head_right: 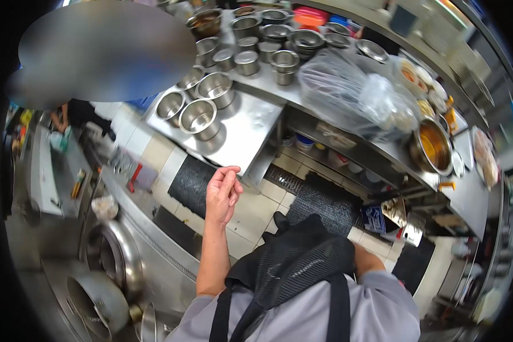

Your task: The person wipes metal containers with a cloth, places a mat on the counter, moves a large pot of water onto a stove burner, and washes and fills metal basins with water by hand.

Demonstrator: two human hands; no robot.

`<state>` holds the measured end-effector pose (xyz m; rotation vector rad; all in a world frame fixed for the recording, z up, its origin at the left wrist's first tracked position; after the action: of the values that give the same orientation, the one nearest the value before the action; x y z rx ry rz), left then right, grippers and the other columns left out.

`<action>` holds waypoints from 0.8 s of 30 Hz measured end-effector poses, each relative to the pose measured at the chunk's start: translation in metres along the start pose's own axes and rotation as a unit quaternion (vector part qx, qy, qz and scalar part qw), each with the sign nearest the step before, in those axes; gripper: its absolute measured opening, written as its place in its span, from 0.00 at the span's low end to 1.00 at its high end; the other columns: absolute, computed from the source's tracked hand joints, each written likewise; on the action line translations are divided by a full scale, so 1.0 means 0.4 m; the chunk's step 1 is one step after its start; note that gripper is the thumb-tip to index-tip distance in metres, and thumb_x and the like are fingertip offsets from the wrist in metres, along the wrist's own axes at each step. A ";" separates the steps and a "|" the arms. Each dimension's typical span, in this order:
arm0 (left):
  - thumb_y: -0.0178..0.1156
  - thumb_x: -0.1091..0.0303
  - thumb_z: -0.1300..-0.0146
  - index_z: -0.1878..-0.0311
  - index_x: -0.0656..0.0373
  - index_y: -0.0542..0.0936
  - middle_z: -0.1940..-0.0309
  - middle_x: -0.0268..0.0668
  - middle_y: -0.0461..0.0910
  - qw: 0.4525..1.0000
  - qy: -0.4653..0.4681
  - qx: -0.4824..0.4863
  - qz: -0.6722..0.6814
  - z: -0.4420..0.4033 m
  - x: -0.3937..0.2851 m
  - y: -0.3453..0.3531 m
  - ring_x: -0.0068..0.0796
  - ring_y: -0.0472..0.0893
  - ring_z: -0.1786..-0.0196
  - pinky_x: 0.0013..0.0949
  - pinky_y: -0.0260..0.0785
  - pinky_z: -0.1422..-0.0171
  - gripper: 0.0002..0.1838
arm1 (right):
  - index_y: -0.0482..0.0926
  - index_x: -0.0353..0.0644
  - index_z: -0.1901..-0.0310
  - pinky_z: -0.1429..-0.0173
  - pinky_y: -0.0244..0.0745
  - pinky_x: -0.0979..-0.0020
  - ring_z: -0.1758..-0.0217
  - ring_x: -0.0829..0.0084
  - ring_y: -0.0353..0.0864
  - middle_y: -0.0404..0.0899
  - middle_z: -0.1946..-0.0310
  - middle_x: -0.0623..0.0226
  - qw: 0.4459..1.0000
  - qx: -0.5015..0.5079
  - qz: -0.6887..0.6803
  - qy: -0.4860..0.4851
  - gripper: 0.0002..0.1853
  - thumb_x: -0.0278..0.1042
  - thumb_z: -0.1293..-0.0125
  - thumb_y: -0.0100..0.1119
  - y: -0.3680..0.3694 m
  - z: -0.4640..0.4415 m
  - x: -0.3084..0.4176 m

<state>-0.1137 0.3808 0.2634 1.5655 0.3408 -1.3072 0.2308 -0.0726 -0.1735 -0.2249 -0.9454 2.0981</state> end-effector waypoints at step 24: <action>0.65 0.64 0.36 0.44 0.58 0.78 0.55 0.43 0.80 0.809 0.101 -0.194 -0.545 -0.096 0.158 -0.133 0.38 0.82 0.54 0.39 0.75 0.48 0.19 | 0.85 0.40 0.54 0.64 0.79 0.65 0.66 0.67 0.86 0.84 0.65 0.66 0.959 0.030 -0.223 -0.172 0.13 0.41 0.31 0.61 -0.631 -0.314 0.432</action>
<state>-0.1079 0.4118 0.1780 1.1128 1.7246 -1.7204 0.3252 0.2236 -0.0604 0.3680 -1.0180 1.7661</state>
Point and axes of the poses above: each hand's wrist, its own z-axis away from the middle knuckle, its own y-axis out of the palm, x = y × z, the point moved 7 cm from there along -z, towards the middle knuckle
